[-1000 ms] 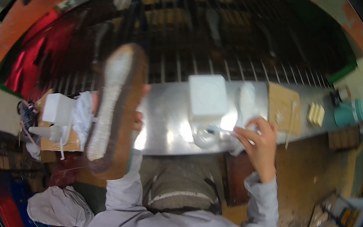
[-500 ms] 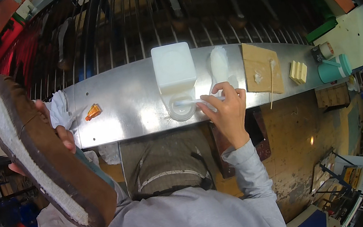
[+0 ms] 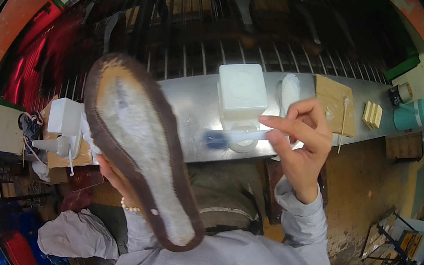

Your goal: The person holds a brown shoe and uses a small brush to apply white glue along the sole edge. They repeatedly dip the brush into a container and spread the adhesive around the perimeter of the sole, rotating the shoe to reach different sections.

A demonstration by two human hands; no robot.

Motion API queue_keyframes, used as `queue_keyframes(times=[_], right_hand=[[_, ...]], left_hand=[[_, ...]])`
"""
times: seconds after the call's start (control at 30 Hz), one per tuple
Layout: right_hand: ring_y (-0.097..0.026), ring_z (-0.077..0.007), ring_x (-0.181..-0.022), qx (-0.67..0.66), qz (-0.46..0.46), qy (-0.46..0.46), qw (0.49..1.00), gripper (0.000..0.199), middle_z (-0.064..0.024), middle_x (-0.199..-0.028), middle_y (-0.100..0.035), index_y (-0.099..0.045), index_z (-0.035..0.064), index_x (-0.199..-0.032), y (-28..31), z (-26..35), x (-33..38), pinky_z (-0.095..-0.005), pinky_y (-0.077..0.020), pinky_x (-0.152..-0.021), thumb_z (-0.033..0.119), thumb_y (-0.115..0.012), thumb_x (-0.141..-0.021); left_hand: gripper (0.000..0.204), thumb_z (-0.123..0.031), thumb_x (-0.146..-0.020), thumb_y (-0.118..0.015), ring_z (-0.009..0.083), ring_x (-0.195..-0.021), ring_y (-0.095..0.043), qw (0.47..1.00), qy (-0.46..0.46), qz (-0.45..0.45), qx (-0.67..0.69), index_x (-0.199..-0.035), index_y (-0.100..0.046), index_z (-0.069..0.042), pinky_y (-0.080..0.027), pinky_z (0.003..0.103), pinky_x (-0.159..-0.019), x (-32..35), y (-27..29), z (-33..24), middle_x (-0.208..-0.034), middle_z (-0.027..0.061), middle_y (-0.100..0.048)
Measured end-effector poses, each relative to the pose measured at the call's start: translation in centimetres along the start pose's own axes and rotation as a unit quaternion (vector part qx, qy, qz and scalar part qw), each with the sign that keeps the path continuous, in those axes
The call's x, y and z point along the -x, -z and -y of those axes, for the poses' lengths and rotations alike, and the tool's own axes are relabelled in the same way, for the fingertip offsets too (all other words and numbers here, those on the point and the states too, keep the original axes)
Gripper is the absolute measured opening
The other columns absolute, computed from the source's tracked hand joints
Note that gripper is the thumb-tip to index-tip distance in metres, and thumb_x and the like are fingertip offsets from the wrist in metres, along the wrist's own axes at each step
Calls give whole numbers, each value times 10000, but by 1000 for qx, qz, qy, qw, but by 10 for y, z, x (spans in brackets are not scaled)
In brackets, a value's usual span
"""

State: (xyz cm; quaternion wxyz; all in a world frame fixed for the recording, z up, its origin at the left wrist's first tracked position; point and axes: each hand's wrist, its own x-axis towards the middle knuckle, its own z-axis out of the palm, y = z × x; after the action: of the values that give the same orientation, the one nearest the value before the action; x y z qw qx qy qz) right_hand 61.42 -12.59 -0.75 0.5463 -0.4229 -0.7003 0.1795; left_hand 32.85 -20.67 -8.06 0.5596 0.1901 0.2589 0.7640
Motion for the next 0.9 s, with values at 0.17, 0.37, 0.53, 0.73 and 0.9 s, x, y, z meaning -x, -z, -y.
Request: queue_keyframes(times=[0.17, 0.37, 0.53, 0.73, 0.9], right_hand=[[-471, -143, -715, 130, -22, 205, 970, 374, 22, -837, -516, -824, 188, -1000, -28, 27, -68, -281, -337, -648, 282, -902, -646], [-473, -136, -726, 75, 75, 267, 958, 358, 50, -783, -498, -826, 248, -985, -17, 46, -62, -286, -297, -663, 337, -888, -643], [-473, -151, -732, 131, -30, 242, 961, 342, 22, -823, -489, -827, 183, -948, -28, 32, -76, -283, -302, -626, 301, -892, -634], [-428, -144, -707, 123, 99, 199, 967, 286, 31, -772, -438, -827, 264, -978, -18, 32, -8, -326, -278, -725, 393, -837, -722], [-428, -155, -712, 120, 108, 34, 986, 243, 28, -813, -480, -827, 263, -944, 8, 0, 35, -334, -293, -759, 371, -808, -727]], left_hand=[[832, -720, -944, -383, 330, -1335, -465, 996, 67, 49, -16, -1548, -316, -152, -423, 495, -1092, 9, -14, 10, -1511, 147, -418], [903, -768, -884, -403, 421, -1393, -398, 996, 57, 29, -56, -1585, -246, -221, -416, 613, -1087, 8, -5, 3, -1575, 173, -327], [743, -655, -975, -408, 300, -1219, -561, 998, -6, 21, -56, -1491, -396, -120, -500, 450, -1003, 8, -20, 0, -1399, 136, -525], [589, -571, -1033, -417, 187, -996, -647, 991, -13, -49, -126, -1345, -544, -87, -535, 314, -848, -22, -41, -7, -1187, 65, -648], [621, -594, -1022, -433, 187, -1089, -637, 991, 50, -124, -14, -1388, -529, -102, -525, 347, -941, -30, -38, -9, -1280, 57, -622]])
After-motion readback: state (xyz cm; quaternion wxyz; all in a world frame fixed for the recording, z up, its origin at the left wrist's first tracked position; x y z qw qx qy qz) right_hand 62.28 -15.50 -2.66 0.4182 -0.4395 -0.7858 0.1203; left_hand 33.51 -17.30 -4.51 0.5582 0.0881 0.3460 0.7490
